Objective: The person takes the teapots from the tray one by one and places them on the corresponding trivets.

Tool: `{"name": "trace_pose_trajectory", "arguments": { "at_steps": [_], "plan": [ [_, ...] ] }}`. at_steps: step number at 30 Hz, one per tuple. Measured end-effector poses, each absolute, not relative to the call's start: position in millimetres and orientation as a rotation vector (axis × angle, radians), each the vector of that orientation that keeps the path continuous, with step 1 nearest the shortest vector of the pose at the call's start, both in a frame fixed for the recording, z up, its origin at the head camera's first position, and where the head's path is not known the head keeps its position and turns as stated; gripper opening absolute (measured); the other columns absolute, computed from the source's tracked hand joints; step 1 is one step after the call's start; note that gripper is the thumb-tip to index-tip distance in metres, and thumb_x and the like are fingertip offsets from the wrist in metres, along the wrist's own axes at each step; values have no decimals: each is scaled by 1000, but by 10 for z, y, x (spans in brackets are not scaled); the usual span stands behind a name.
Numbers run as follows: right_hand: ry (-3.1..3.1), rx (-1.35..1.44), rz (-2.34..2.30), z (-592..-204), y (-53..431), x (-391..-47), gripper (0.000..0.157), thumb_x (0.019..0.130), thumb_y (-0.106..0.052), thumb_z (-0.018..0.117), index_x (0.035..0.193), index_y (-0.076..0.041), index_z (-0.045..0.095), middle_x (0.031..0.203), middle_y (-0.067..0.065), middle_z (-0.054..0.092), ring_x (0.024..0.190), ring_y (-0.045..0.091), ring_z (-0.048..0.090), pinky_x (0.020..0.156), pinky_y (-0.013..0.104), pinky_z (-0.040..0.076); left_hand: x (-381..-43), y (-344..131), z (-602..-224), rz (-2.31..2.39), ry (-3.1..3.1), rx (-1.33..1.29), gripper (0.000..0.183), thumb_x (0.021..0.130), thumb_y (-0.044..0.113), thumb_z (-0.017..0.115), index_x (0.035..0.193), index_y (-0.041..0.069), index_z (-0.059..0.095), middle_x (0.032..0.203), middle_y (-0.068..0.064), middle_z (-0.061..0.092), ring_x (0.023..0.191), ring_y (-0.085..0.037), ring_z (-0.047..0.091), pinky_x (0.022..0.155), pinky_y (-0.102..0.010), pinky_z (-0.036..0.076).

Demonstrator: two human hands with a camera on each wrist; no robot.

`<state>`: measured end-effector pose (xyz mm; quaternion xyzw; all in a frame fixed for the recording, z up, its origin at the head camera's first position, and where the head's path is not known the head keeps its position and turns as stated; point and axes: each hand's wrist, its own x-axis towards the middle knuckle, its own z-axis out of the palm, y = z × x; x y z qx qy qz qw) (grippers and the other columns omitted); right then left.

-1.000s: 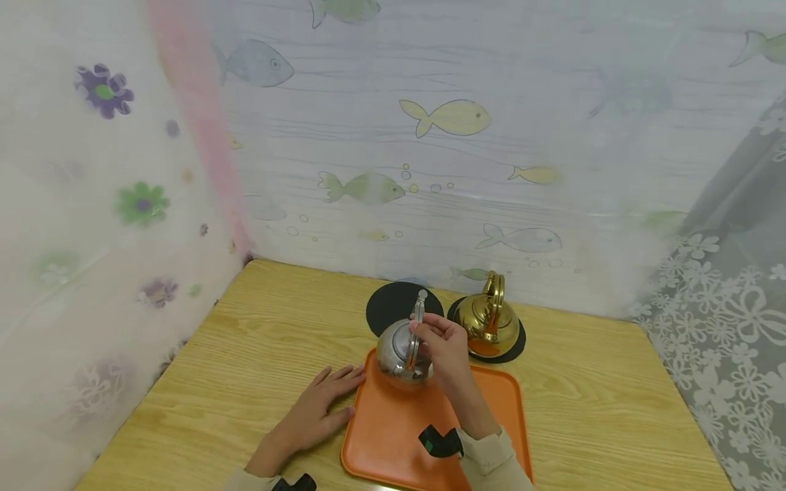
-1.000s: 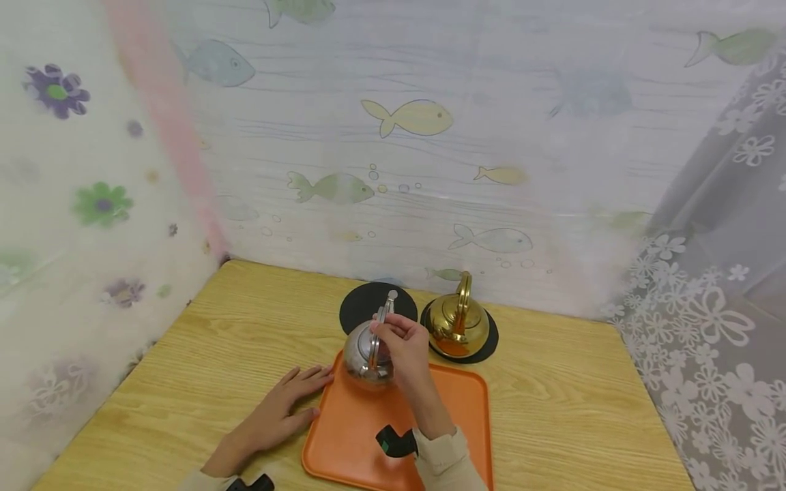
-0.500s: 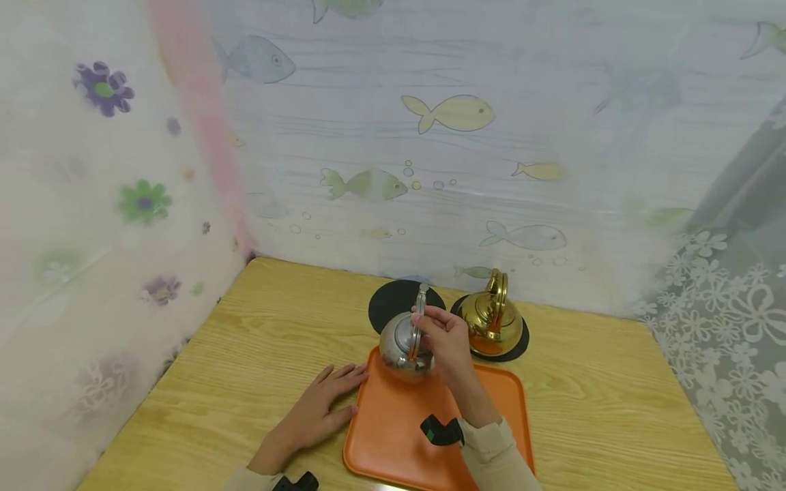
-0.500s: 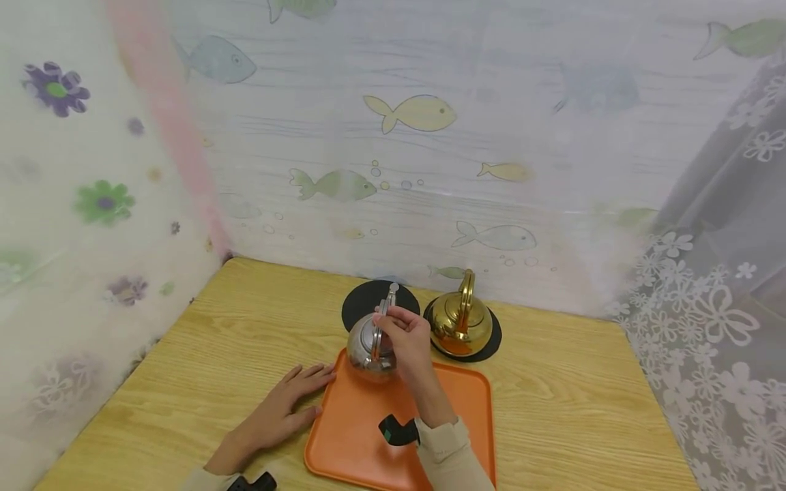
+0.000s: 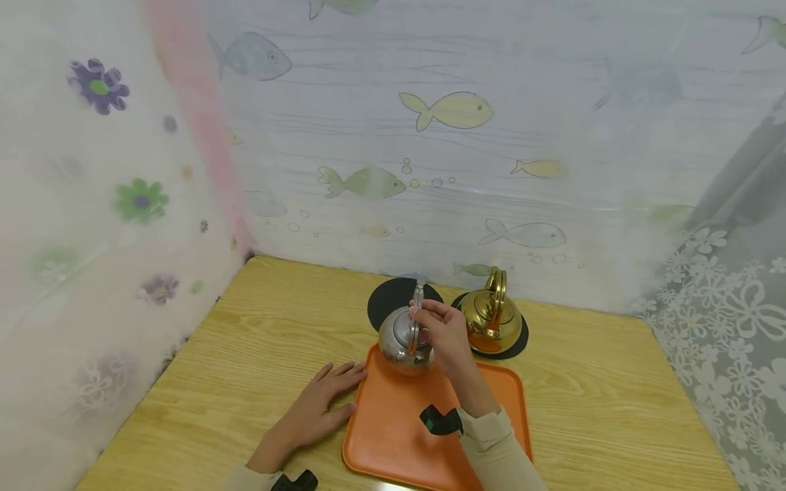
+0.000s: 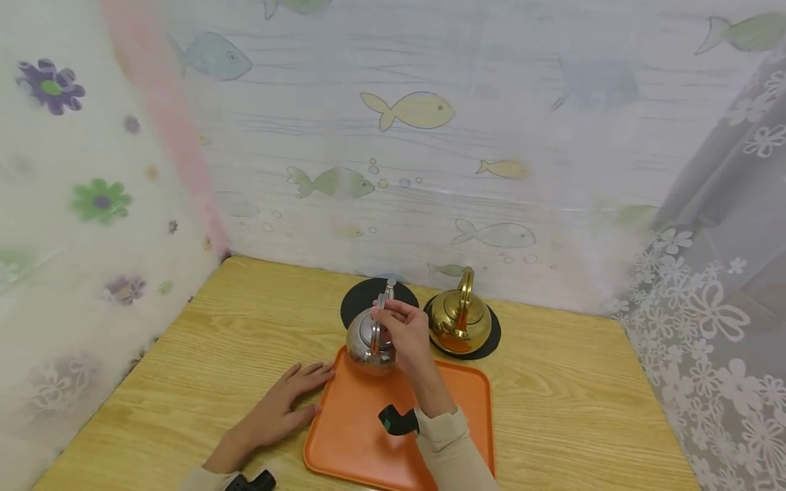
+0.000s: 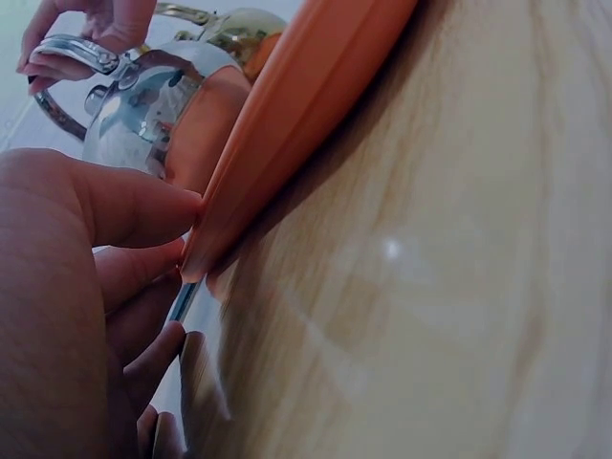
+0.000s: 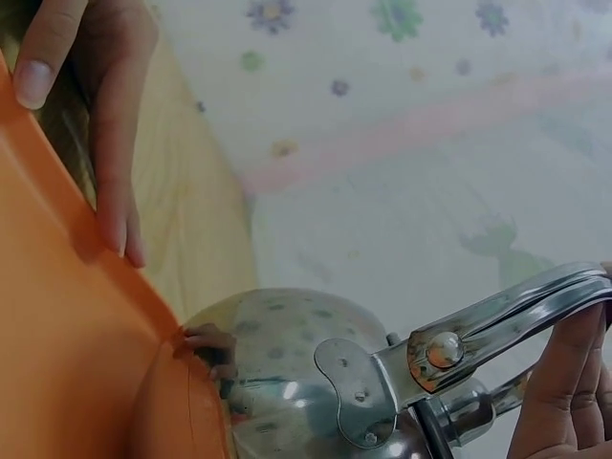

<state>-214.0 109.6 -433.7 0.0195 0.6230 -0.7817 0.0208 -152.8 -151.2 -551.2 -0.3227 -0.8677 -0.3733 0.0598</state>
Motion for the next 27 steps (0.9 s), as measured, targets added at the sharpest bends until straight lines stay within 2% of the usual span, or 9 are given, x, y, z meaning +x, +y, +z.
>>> {"name": "trace_pose_trajectory", "arguments": {
  "at_steps": [8, 15, 23, 27],
  "plan": [
    [1921, 52, -2443, -4322, 1087, -2192, 27, 97, -5, 66, 119, 9, 67, 100, 8, 77, 77, 11, 70, 70, 27, 61, -1531, -1512, -5541, -1121, -2599, -988, 51, 95, 26, 67, 143, 11, 60, 151, -8, 54, 140, -37, 49, 114, -66, 25],
    [1919, 57, -2447, -4280, 1076, -2228, 25, 97, -5, 66, 118, 9, 67, 96, -4, 78, 81, 11, 72, 71, 26, 60, -1522, -1501, -5504, -1074, -2588, -996, 51, 93, 25, 67, 142, 10, 62, 150, -9, 56, 138, -37, 50, 113, -66, 28],
    [1926, 70, -2441, -4275, 1082, -2294, 26, 97, -6, 66, 120, 9, 66, 94, -4, 78, 82, 11, 72, 70, 25, 59, -1511, -1495, -5498, -1088, -2594, -996, 51, 94, 25, 67, 142, 10, 61, 150, -8, 56, 139, -37, 50, 113, -66, 27],
    [1903, 61, -2457, -4279, 1088, -2345, 16, 97, -5, 66, 111, 3, 69, 90, -5, 78, 78, 10, 72, 69, 25, 59, -1510, -1499, -5521, -1101, -2594, -997, 51, 94, 25, 66, 143, 10, 61, 150, -8, 55, 139, -37, 50, 114, -66, 27]
  ]
}}
